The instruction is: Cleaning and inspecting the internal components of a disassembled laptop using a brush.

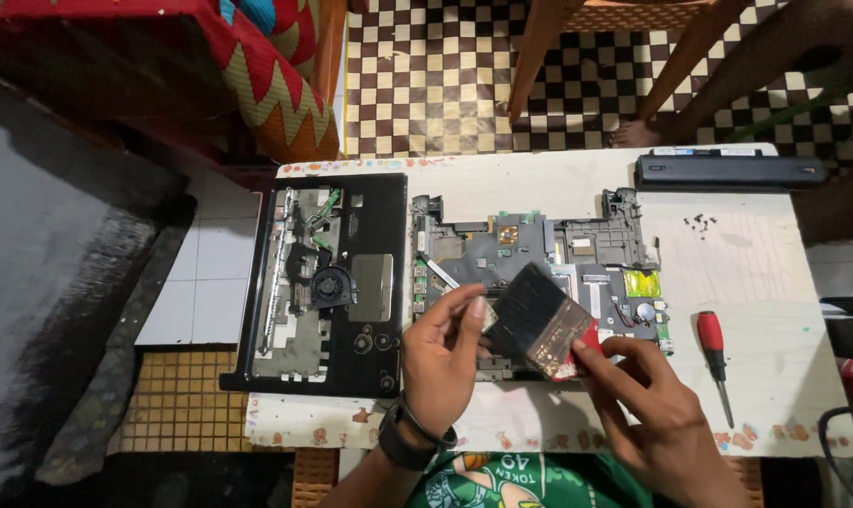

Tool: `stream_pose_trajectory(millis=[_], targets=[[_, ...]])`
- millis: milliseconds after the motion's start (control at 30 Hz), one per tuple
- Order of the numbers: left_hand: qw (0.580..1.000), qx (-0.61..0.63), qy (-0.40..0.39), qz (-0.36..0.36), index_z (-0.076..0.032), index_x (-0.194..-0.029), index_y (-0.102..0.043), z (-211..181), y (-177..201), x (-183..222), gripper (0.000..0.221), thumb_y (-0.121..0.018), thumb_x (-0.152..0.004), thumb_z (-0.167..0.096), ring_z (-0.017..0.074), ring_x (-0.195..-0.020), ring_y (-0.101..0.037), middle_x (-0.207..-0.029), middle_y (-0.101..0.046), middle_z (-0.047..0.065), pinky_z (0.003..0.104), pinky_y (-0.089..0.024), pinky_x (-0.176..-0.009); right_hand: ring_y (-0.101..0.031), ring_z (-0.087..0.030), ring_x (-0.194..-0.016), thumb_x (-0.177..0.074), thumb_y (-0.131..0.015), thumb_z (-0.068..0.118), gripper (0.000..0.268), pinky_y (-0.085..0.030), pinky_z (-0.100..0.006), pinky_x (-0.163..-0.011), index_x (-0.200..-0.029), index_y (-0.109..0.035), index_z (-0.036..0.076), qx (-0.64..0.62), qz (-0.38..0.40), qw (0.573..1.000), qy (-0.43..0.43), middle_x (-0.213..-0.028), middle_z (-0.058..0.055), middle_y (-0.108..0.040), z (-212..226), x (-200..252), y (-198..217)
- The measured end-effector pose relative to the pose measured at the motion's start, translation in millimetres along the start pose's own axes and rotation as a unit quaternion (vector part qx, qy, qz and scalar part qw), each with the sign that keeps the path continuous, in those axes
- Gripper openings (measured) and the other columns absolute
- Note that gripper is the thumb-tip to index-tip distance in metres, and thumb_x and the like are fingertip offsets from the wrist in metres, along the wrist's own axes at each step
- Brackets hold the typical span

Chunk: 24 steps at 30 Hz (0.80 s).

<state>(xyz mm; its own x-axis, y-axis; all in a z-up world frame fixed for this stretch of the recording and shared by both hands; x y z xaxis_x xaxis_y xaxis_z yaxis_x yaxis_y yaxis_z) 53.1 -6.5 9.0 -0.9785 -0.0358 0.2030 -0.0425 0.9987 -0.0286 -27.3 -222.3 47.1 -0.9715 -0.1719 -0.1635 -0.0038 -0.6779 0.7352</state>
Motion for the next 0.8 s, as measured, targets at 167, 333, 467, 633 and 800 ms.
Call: stream_pose_trajectory(millis=[167,333,467,633,800], targets=[[0.998,-0.054,-0.01,-0.002,-0.01,-0.117,-0.076,-9,2,2,0.033,-0.063,-0.096,-0.031,0.0124,-0.06,-0.07,-0.101,-0.08,0.007,0.023,-0.06,-0.048,-0.069,-0.019,-0.084,-0.088,-0.066,0.003,0.058,-0.053,-0.027,-0.076,-0.144,-0.059,0.018,0.014,0.004,1.0,-0.015,-0.119,-0.013,-0.058,-3,3,-3],[0.995,-0.1,0.001,-0.002,-0.01,-0.114,-0.08,-12,1,4,0.042,-0.055,-0.098,-0.04,0.0099,-0.052,-0.069,-0.105,-0.084,0.006,0.022,-0.052,-0.046,-0.068,-0.02,-0.084,-0.086,-0.067,0.002,0.064,-0.056,-0.033,-0.076,-0.146,-0.057,0.02,0.024,0.023,0.999,-0.019,-0.119,-0.013,-0.058,-9,4,-5],[0.995,-0.089,-0.008,0.042,-0.005,-0.115,-0.079,-13,-2,3,0.05,-0.049,-0.101,-0.042,0.0093,-0.057,-0.068,-0.099,-0.08,0.002,0.022,-0.051,-0.056,-0.068,-0.02,-0.083,-0.086,-0.066,0.001,0.061,-0.055,-0.034,-0.074,-0.145,-0.057,0.017,0.038,0.016,0.999,-0.005,-0.12,-0.014,-0.057,-8,3,-3],[0.996,-0.07,0.033,0.053,-0.008,-0.121,-0.079,2,-2,-1,0.047,-0.055,-0.099,-0.042,0.0079,-0.06,-0.069,-0.091,-0.078,-0.001,0.02,-0.049,-0.06,-0.069,-0.023,-0.085,-0.087,-0.063,0.002,0.061,-0.054,-0.031,-0.076,-0.146,-0.056,0.016,0.024,0.021,0.999,-0.005,-0.122,-0.015,-0.056,-7,3,1],[0.993,0.058,0.075,0.064,-0.008,-0.136,-0.065,-2,-3,-4,0.047,-0.051,-0.1,-0.035,0.0187,-0.1,-0.077,-0.111,-0.08,0.014,0.031,-0.069,-0.076,-0.07,-0.018,-0.086,-0.08,-0.069,-0.002,0.073,-0.07,-0.023,-0.073,-0.148,-0.052,0.02,-0.017,0.025,0.999,-0.044,-0.124,-0.015,-0.058,3,3,9]])
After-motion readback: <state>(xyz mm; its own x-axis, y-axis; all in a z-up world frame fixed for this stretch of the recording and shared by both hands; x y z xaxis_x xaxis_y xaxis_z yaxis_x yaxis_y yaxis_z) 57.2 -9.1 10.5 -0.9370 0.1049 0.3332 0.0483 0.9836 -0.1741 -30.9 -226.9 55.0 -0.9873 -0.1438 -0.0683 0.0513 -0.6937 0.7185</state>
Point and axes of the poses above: each hand's wrist, its own x-axis away from the middle knuckle, its own y-axis out of the back of the hand, z = x × y, the point moved 5 cm from there along -x, towards the middle knuckle
